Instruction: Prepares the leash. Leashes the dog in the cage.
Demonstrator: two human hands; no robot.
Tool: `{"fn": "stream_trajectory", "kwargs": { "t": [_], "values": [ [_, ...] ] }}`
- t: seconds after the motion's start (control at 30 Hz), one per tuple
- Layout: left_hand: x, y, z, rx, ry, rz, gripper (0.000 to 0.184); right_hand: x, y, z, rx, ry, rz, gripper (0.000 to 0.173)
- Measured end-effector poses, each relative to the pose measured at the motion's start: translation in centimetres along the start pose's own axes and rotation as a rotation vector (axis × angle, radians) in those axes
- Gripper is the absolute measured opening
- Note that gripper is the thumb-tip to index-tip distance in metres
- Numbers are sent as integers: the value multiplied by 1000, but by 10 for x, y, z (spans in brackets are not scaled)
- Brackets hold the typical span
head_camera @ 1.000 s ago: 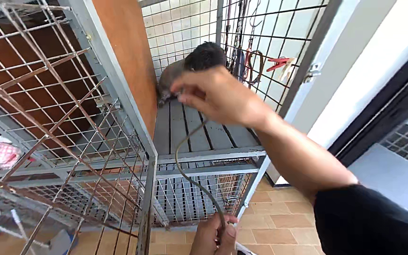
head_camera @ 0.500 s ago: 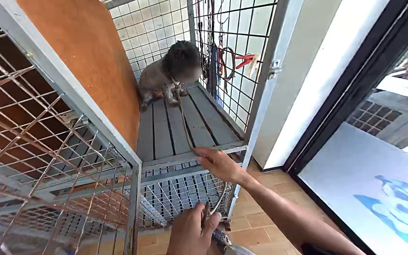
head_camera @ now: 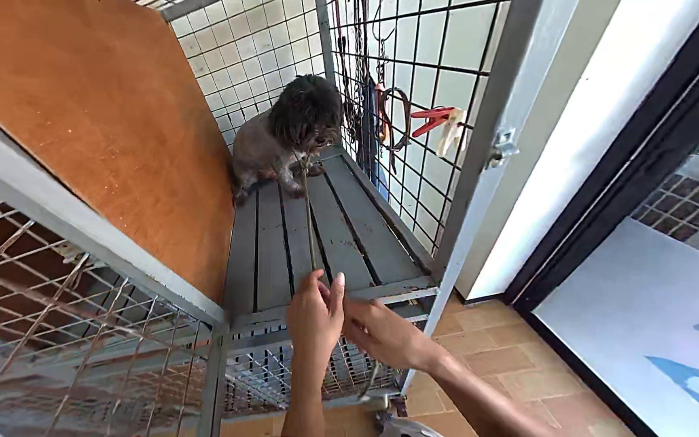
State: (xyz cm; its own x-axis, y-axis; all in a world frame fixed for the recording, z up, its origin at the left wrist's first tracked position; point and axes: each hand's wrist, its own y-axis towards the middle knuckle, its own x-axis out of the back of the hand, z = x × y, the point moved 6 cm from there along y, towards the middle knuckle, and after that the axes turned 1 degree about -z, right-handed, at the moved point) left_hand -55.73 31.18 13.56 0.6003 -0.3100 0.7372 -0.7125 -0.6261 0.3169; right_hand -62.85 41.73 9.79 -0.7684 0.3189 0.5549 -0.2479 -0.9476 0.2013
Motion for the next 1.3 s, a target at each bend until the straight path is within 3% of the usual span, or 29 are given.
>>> {"fn": "stream_trajectory", "kwargs": {
  "t": [0.13,0.23,0.33,0.47,0.63,0.87,1.03,1.13,1.3],
  "values": [
    [-5,39,2,-1,100,-102,29,7,-3,-3,78,111,111,34],
    [-6,62,13,50,13,-44,40,22,-2,-6,159,252,156,40],
    [-10,79,18,17,-68,-5,32,36,5,-8,176,328,180,37],
    [15,66,35,-89,-139,-192,29,44,23,-7,136,402,113,29],
    [18,27,58,-47,-192,-161,28,29,42,-2,7,381,-51,35],
    [13,-14,41,-98,53,-240,30,7,78,8,-146,-49,-299,48],
    [16,-23,49,-132,-71,-192,30,6,107,16,-299,-302,-318,42],
    [28,-27,55,-174,-259,-214,34,16,136,28,-334,-281,-270,42],
    [34,-27,69,-107,-337,-263,58,26,197,65,-187,-199,-438,38]
  ]
}}
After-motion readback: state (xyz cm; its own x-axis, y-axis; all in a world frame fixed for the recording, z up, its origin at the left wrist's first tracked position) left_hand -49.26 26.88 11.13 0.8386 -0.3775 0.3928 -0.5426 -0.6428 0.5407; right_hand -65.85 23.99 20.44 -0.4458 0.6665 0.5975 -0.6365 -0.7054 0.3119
